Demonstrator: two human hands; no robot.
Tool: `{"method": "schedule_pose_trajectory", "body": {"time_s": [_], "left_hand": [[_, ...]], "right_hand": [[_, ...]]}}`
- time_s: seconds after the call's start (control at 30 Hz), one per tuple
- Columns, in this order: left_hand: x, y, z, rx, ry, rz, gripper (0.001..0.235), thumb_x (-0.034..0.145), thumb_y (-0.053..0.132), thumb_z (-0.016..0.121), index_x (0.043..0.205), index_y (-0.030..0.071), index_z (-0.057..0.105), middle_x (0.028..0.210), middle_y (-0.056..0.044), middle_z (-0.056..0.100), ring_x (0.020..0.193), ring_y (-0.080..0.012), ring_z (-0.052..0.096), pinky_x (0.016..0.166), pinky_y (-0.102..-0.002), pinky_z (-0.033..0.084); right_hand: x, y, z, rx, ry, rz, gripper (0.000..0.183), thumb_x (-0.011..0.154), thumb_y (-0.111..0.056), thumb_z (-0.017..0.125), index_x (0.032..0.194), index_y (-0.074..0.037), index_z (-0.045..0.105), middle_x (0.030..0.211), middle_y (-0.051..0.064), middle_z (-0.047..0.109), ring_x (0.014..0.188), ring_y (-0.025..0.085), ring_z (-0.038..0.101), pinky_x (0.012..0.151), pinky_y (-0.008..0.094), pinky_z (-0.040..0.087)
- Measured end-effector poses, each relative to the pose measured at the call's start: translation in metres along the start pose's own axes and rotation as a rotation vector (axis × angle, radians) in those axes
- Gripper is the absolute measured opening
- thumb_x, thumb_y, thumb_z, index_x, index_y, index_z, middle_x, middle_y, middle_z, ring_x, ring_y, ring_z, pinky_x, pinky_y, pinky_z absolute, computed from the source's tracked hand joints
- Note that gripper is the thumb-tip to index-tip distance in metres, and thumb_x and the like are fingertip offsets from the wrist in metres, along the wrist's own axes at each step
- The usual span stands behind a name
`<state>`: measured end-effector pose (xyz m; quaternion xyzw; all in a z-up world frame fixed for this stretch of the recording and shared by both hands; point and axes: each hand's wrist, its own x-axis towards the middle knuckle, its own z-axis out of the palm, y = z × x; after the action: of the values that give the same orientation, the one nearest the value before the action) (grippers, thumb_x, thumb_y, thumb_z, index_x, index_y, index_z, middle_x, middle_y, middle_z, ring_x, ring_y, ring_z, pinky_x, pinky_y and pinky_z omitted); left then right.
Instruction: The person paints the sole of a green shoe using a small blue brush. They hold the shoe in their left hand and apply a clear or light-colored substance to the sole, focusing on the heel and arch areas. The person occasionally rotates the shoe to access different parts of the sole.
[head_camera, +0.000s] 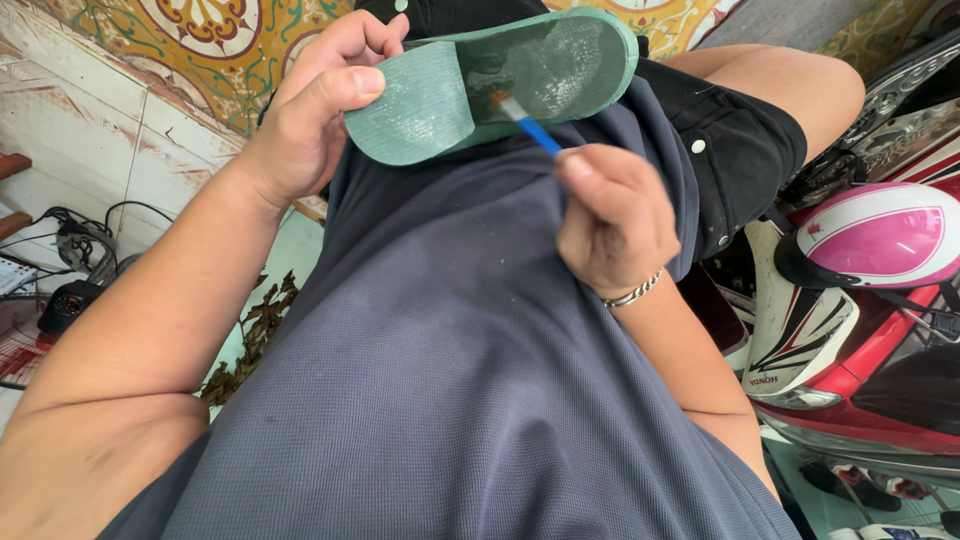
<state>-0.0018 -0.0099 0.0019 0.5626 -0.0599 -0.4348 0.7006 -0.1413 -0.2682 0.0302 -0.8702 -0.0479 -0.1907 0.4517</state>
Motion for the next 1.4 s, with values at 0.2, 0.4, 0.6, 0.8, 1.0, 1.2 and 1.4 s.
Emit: {"method": "schedule_pose_trajectory", "body": {"time_s": [0.2,0.4,0.6,0.8,1.0,1.2,1.4], "left_hand": [[-0.002,-0.002,0.001,-0.018,-0.007,-0.031,0.035,0.100,0.037,0.059,0.112,0.006,0.048,0.100,-0.004,0.056,0.107,-0.0103,0.052,0.141,-0.042,0.009],[-0.003,0.001,0.001,-0.027,-0.017,-0.028,0.037,0.098,0.037,0.059,0.115,0.007,0.049,0.106,-0.005,0.059,0.120,-0.0125,0.054,0.143,-0.042,0.008],[-0.003,0.002,0.004,0.004,0.000,-0.039,0.038,0.094,0.040,0.059,0.112,0.008,0.049,0.102,-0.003,0.059,0.115,-0.0118,0.053,0.141,-0.042,0.010],[-0.005,-0.003,0.001,0.006,-0.002,-0.045,0.039,0.096,0.039,0.061,0.115,0.007,0.050,0.104,-0.003,0.057,0.117,-0.0122,0.052,0.139,-0.043,0.014],[-0.003,0.000,0.005,0.024,0.007,-0.035,0.038,0.092,0.041,0.060,0.109,0.008,0.050,0.105,-0.002,0.057,0.130,-0.0138,0.045,0.130,-0.036,0.015],[-0.004,-0.005,0.001,0.026,0.000,-0.050,0.039,0.096,0.039,0.060,0.116,0.007,0.050,0.111,-0.005,0.057,0.143,-0.0197,0.043,0.139,-0.039,0.014],[-0.005,-0.007,0.001,0.026,-0.009,-0.017,0.040,0.097,0.040,0.060,0.118,0.007,0.050,0.116,-0.003,0.051,0.141,-0.0193,0.043,0.140,-0.041,0.013]], "right_hand": [[0.004,0.004,0.003,-0.082,0.017,0.026,0.038,0.093,0.030,0.062,0.120,0.003,0.059,0.102,0.018,0.069,0.092,0.028,0.072,0.082,0.035,0.061],[0.007,0.006,0.008,0.052,-0.134,-0.038,0.035,0.091,0.028,0.065,0.116,0.004,0.060,0.103,0.020,0.069,0.094,0.031,0.073,0.081,0.036,0.060],[0.009,0.009,0.003,0.027,-0.117,-0.168,0.037,0.088,0.029,0.063,0.117,0.005,0.059,0.106,0.022,0.069,0.095,0.033,0.072,0.082,0.039,0.062],[0.008,0.010,0.009,-0.081,-0.014,-0.070,0.038,0.091,0.031,0.064,0.119,0.006,0.059,0.104,0.020,0.069,0.094,0.031,0.072,0.081,0.038,0.062],[0.009,0.010,0.009,-0.015,-0.154,-0.089,0.039,0.088,0.027,0.066,0.118,0.004,0.061,0.106,0.021,0.069,0.096,0.034,0.072,0.082,0.039,0.061],[0.007,0.012,0.006,0.003,-0.103,-0.197,0.039,0.088,0.027,0.068,0.119,0.005,0.059,0.105,0.021,0.069,0.095,0.034,0.072,0.082,0.040,0.061],[0.005,0.012,0.006,-0.139,-0.015,-0.109,0.041,0.090,0.028,0.066,0.123,0.006,0.057,0.109,0.021,0.068,0.098,0.035,0.070,0.084,0.041,0.061]]}}
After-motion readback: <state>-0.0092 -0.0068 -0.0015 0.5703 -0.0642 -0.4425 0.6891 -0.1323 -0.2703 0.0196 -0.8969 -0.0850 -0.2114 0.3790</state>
